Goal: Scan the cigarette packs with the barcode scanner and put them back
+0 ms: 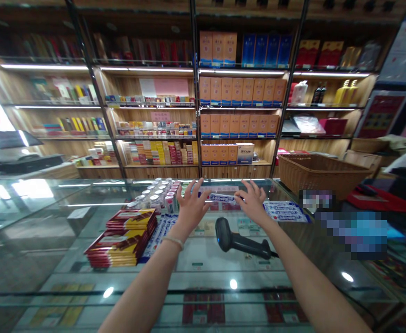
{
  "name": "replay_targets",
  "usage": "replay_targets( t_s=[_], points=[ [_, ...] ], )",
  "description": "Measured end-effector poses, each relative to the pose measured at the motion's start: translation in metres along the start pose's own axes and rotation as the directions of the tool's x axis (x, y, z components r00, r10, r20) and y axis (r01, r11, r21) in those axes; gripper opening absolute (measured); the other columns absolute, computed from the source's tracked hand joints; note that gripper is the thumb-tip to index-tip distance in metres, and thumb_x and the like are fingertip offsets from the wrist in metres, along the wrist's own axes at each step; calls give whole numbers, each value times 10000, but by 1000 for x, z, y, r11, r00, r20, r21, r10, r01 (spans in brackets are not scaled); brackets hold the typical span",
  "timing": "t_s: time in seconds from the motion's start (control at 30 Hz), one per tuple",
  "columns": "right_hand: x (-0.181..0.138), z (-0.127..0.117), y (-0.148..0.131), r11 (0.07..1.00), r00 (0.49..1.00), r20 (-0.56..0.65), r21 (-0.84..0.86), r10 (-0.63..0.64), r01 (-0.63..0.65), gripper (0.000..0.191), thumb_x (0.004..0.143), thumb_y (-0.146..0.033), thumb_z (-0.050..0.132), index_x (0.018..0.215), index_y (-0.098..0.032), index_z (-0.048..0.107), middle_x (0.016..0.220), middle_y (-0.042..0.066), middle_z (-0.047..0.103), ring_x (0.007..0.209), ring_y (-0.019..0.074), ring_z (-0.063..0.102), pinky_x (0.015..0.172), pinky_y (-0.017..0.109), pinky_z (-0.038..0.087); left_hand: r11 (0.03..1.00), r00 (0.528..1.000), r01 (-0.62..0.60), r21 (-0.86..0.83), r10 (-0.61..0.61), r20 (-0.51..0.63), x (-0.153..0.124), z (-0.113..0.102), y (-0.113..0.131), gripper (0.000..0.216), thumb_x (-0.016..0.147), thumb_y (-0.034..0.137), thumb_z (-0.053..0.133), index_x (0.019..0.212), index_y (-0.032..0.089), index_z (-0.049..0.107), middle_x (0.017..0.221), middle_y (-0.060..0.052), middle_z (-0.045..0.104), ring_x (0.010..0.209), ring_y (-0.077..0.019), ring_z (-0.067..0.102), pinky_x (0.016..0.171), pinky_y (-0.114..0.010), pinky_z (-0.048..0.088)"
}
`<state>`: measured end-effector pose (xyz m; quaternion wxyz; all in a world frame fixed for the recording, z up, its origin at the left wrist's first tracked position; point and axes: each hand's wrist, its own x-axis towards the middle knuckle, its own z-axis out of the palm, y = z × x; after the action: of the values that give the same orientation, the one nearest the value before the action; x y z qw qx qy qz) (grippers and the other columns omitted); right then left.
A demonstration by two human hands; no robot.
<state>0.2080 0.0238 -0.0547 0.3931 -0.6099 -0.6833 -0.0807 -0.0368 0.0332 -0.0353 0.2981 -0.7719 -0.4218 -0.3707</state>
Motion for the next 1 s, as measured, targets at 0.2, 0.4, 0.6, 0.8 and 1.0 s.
replay_targets(
  t_s=[0.2, 0.4, 0.6, 0.8, 1.0],
  points=[
    [-4, 2, -1, 1000, 999, 27, 26, 18, -19, 237, 964, -371, 540, 901, -301, 758, 1573, 22, 476, 1513, 314, 267, 1181, 659, 178, 999, 999, 11, -46, -9, 31, -5, -2, 1, 291, 859, 396, 743, 1143, 353, 695, 1579, -64, 500, 1458, -349, 412, 1229, -634, 89],
    [-8, 3, -4, 1000, 1000, 7, 5, -7, 7, 257, 976, -376, 526, 909, -306, 764, 1557, 29, 493, 1507, 307, 283, 1187, 660, 168, 995, 996, 52, -87, -45, 80, -6, -5, 3, 209, 858, 325, 729, 1066, 344, 719, 1585, -40, 493, 1469, -352, 400, 1236, -649, 81],
    [-11, -6, -12, 997, 998, 28, -39, -64, 65, 261, 972, -475, 566, 975, -303, 762, 1593, 55, 445, 1526, 327, 245, 1198, 673, 116, 992, 994, 93, -82, -87, 71, -6, -7, 1, 138, 878, 354, 722, 1015, 333, 722, 1582, -33, 499, 1470, -346, 399, 1220, -665, 99],
    [-13, -10, -14, 991, 990, 66, -52, -123, 127, 258, 888, -536, 692, 999, -315, 766, 1616, 65, 407, 1547, 341, 204, 1204, 679, 99, 994, 995, 92, -53, -89, 45, -6, -7, 0, 75, 916, 354, 684, 881, 311, 735, 1596, 7, 484, 1458, -347, 408, 1200, -686, 110],
    [-14, -10, -12, 989, 990, 17, -43, -143, 144, 201, 904, -479, 682, 965, -305, 762, 1593, 66, 438, 1531, 340, 241, 1195, 673, 118, 996, 996, 80, -35, -79, 42, -6, -7, 1, 148, 940, 380, 653, 836, 301, 722, 1610, 19, 464, 1456, -333, 415, 1191, -685, 124]
  ],
)
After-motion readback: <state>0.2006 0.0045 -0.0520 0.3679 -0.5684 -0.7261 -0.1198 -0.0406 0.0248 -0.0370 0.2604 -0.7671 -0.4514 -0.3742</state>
